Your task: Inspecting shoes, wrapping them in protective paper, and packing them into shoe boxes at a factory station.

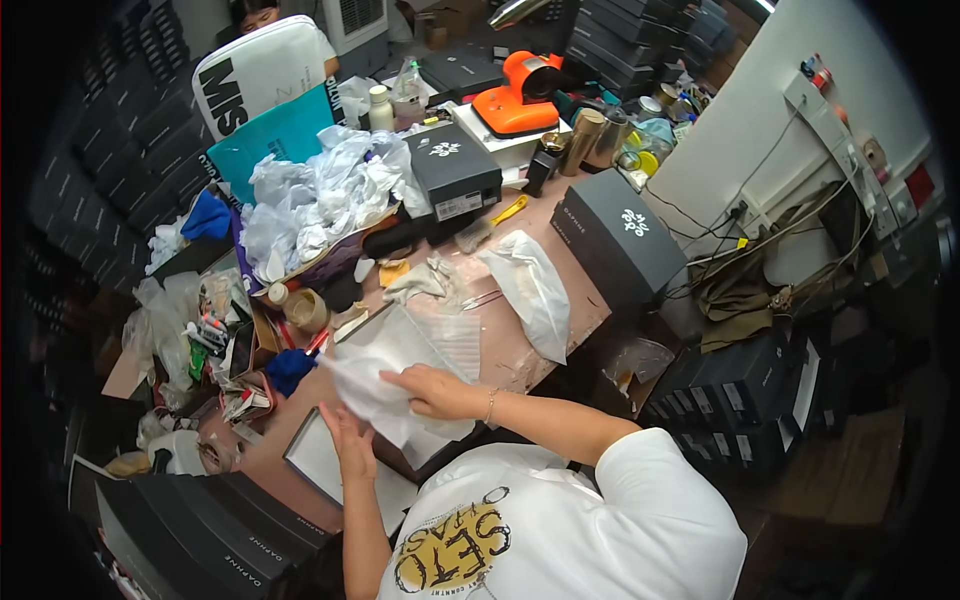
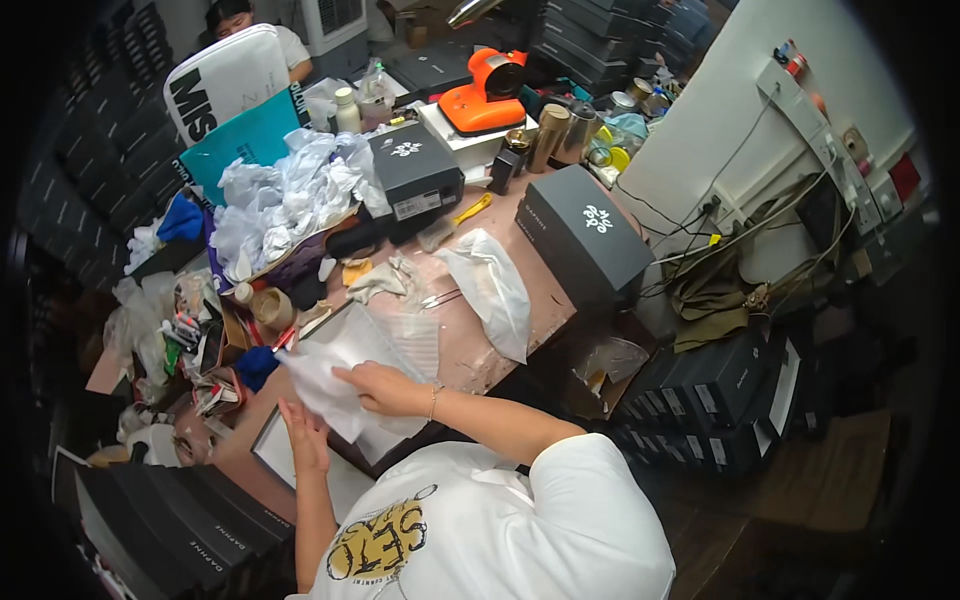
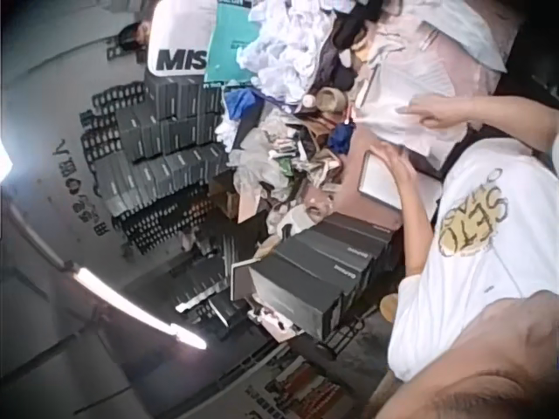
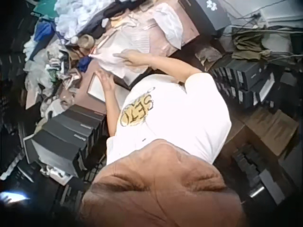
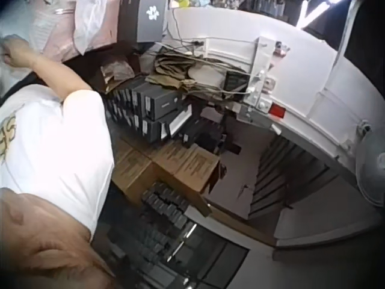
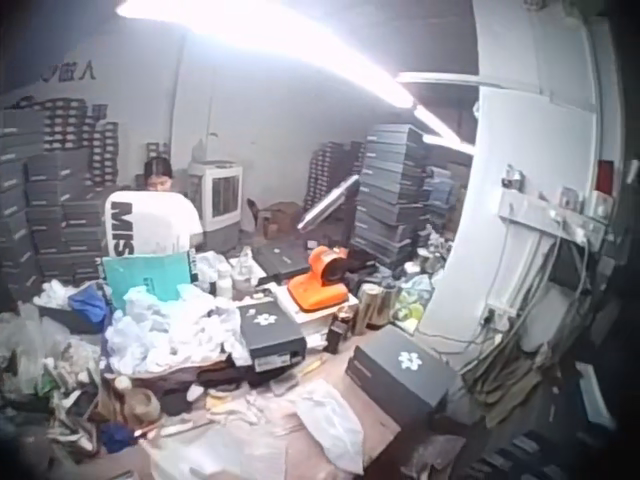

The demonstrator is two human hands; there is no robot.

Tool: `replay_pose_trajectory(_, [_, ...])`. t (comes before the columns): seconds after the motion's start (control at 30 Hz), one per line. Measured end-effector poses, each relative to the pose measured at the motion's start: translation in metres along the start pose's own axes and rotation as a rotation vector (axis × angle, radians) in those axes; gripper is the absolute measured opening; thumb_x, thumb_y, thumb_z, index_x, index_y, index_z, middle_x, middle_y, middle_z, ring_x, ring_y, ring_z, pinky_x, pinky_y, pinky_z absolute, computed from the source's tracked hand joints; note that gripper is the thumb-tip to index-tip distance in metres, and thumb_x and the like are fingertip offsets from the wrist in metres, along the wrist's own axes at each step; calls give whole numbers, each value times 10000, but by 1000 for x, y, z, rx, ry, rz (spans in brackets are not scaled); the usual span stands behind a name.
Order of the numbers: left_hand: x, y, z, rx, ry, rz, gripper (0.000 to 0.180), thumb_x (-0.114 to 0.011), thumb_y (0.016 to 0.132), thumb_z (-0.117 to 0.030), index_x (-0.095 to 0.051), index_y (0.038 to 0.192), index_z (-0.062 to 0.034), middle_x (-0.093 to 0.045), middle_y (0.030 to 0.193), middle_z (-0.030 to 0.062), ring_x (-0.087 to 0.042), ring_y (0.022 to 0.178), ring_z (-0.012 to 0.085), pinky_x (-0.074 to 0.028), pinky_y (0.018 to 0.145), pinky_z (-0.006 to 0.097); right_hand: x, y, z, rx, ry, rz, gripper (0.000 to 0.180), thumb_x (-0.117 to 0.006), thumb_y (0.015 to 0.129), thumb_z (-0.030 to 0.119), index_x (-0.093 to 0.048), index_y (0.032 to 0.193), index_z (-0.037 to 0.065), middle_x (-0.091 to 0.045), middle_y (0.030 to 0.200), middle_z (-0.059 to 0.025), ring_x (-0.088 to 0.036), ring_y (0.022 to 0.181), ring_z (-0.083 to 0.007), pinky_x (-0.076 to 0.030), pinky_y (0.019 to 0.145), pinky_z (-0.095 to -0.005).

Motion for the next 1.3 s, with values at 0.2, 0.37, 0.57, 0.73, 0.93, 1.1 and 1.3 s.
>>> replay_pose_trajectory(0.2, [-37,-2,-11,320,-406,233,492,-588,865,-405,-513,1200,-52,-562,1211,114,-536,1133,286,-413,1000,456,17,-18,42,27,-403,41,545,-616,786,142,-498,1317,167,-567,1005,-79,-561,914,-250,-420,835,-423])
replay_pose_trajectory(0.37, [-47,-21,-21,265,-460,-64,537,-521,833,-451,-498,1187,-47,-559,1194,139,-559,1087,327,-461,935,446,3,-30,91,52,-373,-358,494,-603,777,155,-538,1267,168,-507,1264,-142,-466,1207,-290,-278,1032,-531])
replay_pose_trajectory(0.57, [6,-21,24,139,-438,-88,616,-443,813,-547,-565,1146,-43,-601,1163,138,-564,1097,321,-446,939,433,-25,-80,142,204,72,-143,457,-641,827,119,-538,1272,106,-407,1408,-158,-391,1306,-317,-298,1072,-498])
replay_pose_trajectory(0.73, [-15,-80,-4,4,-669,-17,674,-419,818,-535,-563,1215,-11,-601,1201,133,-566,1103,306,-427,973,425,93,-154,95,-211,341,-267,361,-670,833,89,-599,1182,30,-614,1161,-141,-593,1087,-232,-460,924,-319])
replay_pose_trajectory(0.93, [-23,-130,32,-96,-590,-79,664,-391,816,-492,-548,1190,34,-598,1173,158,-554,1108,295,-425,973,398,117,-155,49,-279,388,4,265,-699,814,157,-647,1030,13,-656,933,-152,-620,861,-285,-459,848,-368])
replay_pose_trajectory(1.1, [-32,-162,74,15,-682,-330,654,-355,831,-494,-549,1192,16,-588,1193,155,-542,1132,306,-417,981,415,102,-193,128,189,56,-105,131,-678,804,136,-594,829,38,-581,863,-142,-596,766,-322,-483,701,-404])
replay_pose_trajectory(1.3, [-16,-166,64,34,-611,-199,654,-326,841,-519,-544,1207,-23,-568,1226,139,-523,1163,307,-405,1002,428,56,-211,27,-462,892,85,289,-602,920,157,-551,1133,-32,-625,968,-97,-607,896,-139,-516,809,-304])
Point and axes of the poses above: each hand's wrist, its own y-axis towards the middle knuckle, its own x-axis out of the back of the hand, z = x × y, the point moved 8 cm from there along y, towards the middle knuckle
